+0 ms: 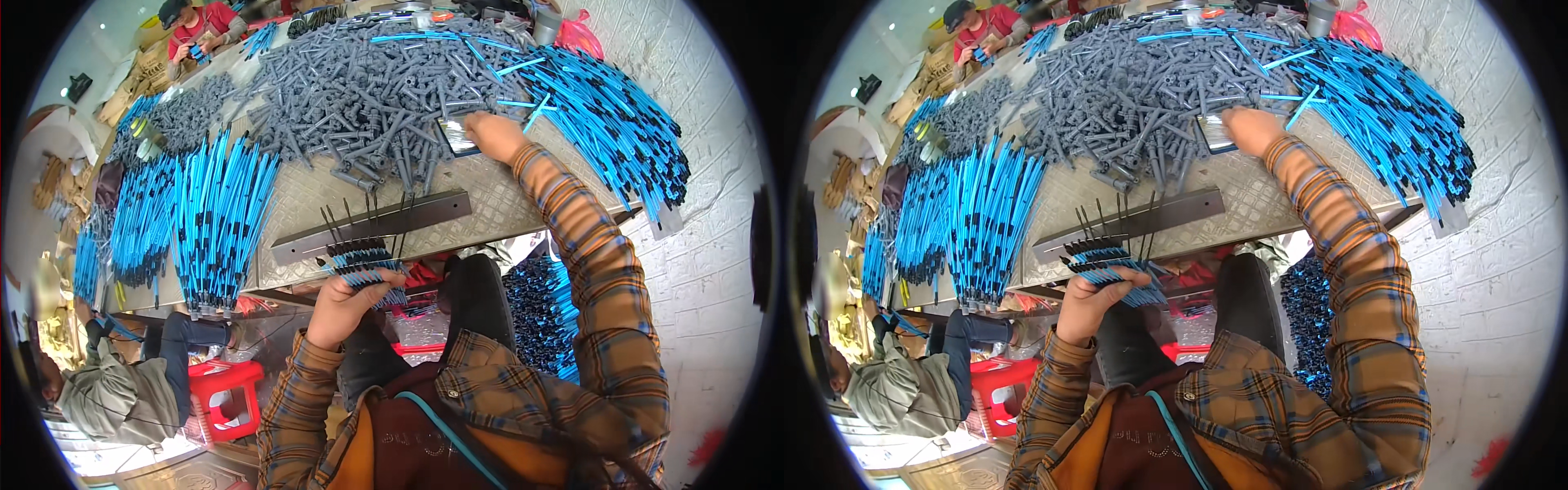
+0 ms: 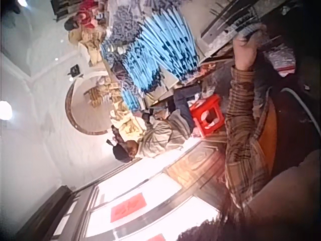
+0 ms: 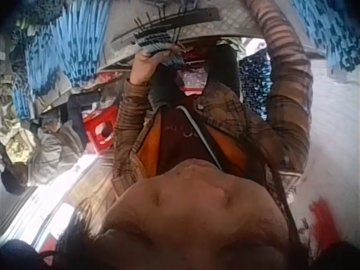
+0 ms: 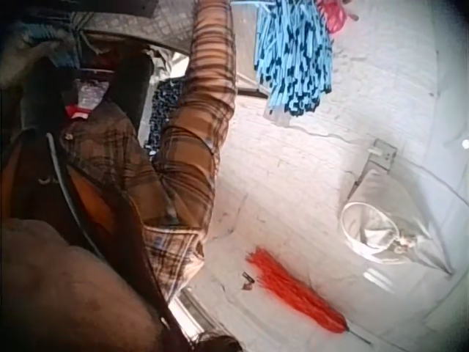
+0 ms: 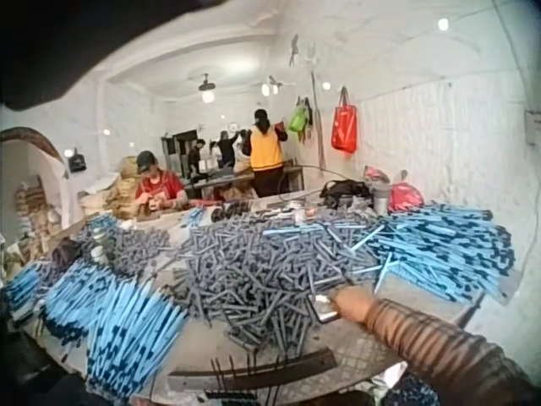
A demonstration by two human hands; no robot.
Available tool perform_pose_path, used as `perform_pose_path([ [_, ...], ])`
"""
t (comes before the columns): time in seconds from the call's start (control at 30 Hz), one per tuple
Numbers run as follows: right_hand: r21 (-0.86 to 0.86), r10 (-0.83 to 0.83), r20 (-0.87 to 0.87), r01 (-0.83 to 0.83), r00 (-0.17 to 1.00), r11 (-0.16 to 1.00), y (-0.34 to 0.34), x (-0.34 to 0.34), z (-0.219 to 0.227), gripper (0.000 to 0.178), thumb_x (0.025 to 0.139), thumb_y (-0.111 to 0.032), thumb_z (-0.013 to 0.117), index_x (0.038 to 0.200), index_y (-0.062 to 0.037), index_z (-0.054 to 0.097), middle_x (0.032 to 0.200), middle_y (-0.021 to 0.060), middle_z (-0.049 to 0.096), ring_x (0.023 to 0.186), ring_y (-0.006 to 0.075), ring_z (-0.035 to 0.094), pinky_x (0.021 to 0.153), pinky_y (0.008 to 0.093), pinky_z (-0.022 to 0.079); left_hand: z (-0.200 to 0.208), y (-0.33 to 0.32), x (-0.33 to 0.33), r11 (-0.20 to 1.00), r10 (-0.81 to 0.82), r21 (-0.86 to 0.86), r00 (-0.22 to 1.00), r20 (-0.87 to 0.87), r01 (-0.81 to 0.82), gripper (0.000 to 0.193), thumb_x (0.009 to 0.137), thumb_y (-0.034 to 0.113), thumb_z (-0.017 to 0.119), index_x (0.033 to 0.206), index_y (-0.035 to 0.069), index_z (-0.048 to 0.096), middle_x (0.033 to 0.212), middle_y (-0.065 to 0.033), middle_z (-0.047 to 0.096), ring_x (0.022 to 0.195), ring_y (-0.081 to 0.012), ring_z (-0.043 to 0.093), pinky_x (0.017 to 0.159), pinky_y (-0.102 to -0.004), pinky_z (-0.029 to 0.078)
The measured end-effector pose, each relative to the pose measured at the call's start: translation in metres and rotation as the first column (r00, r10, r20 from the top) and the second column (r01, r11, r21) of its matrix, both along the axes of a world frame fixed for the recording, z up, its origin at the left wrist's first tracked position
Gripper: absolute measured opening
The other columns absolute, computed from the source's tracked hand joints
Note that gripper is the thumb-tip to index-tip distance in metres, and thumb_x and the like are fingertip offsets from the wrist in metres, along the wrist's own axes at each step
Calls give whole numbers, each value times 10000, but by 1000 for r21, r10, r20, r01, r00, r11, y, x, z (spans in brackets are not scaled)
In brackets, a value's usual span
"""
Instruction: The person assembles umbrella frames by stringing wire through the ends of plastic ribs, inserting them into a central plastic hub, and securing and cutting the wire using pliers.
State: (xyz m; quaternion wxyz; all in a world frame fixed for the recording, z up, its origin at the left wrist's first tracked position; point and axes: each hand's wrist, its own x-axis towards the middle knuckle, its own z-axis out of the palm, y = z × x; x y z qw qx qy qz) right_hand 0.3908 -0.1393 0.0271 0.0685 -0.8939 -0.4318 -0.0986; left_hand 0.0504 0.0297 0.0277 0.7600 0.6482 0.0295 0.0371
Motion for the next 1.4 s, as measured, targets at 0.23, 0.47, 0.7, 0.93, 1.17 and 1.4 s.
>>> perform_pose_path([
  [0.23, 27, 11, 31, -12, 999, 1000, -4, 18, -4, 146, 814, -203, 538, 887, -88, 592, 879, 134, 609, 828, 330, 594, 714, 429, 466, 0, -2, 0, 1000, 4, -23, 1000, -2, -4, 186, 845, -20, 533, 1013, -6, 610, 990, -110, 643, 966, -201, 594, 869, -318, 450],
  [0.47, 157, 16, -72, -5, 997, 988, -10, 23, -4, 151, 820, -228, 543, 870, -111, 625, 839, 140, 609, 815, 330, 599, 707, 433, 464, 2, -5, 2, 999, 17, -50, 1000, -16, -18, 180, 829, -12, 548, 997, 9, 609, 965, -136, 647, 950, -244, 606, 865, -359, 458],
  [0.7, 198, 47, -3, -45, 999, 979, -12, 11, 6, 120, 821, -181, 543, 860, -79, 593, 822, 125, 587, 783, 324, 576, 689, 405, 460, 0, -7, 3, 999, 16, -28, 1000, 5, -16, 170, 826, -17, 548, 985, 2, 607, 961, -134, 647, 957, -253, 605, 868, -367, 458],
  [0.93, 183, 93, 63, -103, 994, 978, -13, 0, 14, 111, 815, -164, 518, 860, -85, 581, 862, 135, 589, 808, 340, 583, 692, 419, 471, 0, -8, 5, 999, -7, -49, 1000, -2, 7, 195, 844, -21, 534, 1019, -2, 616, 996, -99, 644, 966, -185, 591, 877, -309, 440],
  [1.17, 268, 254, 82, -266, 964, 926, -8, -45, 26, 145, 825, -137, 518, 948, -81, 571, 869, 137, 565, 799, 330, 574, 692, 406, 466, 0, -8, 8, 999, -12, -46, 1000, -7, 12, 193, 846, -19, 535, 1021, -3, 613, 999, -105, 643, 969, -194, 592, 875, -313, 442],
  [1.4, 149, 462, -135, -443, 877, 884, -13, -107, 32, 181, 827, -131, 512, 992, -86, 572, 869, 125, 561, 808, 337, 567, 683, 407, 461, 2, -9, 10, 995, -19, -103, 1000, 13, 20, 189, 851, -14, 535, 1025, -8, 608, 1002, -115, 642, 975, -202, 592, 876, -319, 443],
])
